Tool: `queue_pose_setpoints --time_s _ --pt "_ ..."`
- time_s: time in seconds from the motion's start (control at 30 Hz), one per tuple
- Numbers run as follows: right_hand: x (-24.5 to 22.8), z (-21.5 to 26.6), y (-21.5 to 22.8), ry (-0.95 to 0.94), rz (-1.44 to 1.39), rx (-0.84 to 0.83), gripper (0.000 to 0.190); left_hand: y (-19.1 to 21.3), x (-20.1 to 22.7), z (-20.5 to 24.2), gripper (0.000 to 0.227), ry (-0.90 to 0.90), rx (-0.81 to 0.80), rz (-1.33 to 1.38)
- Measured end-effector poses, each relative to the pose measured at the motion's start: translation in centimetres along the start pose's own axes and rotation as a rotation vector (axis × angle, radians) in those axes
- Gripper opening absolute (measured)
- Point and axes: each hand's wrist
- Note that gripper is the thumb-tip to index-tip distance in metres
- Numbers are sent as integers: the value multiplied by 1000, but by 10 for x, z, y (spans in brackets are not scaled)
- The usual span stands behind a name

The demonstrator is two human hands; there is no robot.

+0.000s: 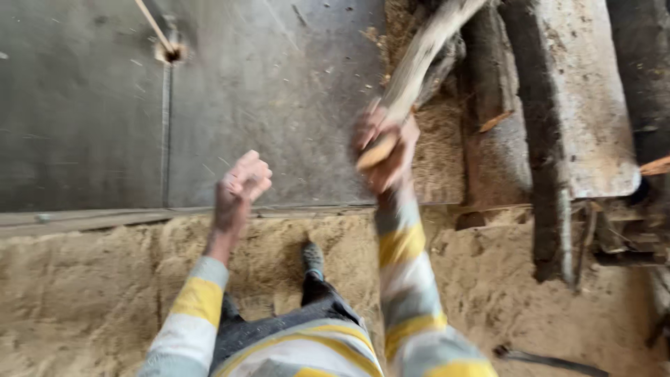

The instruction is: The person feeds multiple logs one at a time through a table saw, guiding them with both hands to cut them into smaller pieces. The cut pieces are then moved aside on the floor.

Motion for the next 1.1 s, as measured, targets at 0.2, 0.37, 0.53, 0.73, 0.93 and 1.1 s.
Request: queue_pose_setpoints --time_s 0.2,0.37,0.53,0.73,0.93,1.1 --pt "172 128 18 -236 541 480 17 32 -24 79 82 179 -298 21" --pt "257 168 28 -334 609 500 18 90 -52 162 94 152 -444 -251" --pt "329 204 40 -481 449 641 22 138 -52 213 100 -30 -150 -607" --pt "430 183 67 -438 285 512 25 208 -23 223 88 -229 23 -654" --pt "484 134 100 -494 185 364 33 262 -16 189 90 -209 47 -904" --pt "499 128 109 -523 27 201 30 266 -30 187 102 -140 47 -788"
Point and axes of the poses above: each hand's wrist, its own z-axis away from the middle knuckle, its own y-axis out of the back of the hand, x = y × z, and after that the axes turned 10 degrees about y, right-handed
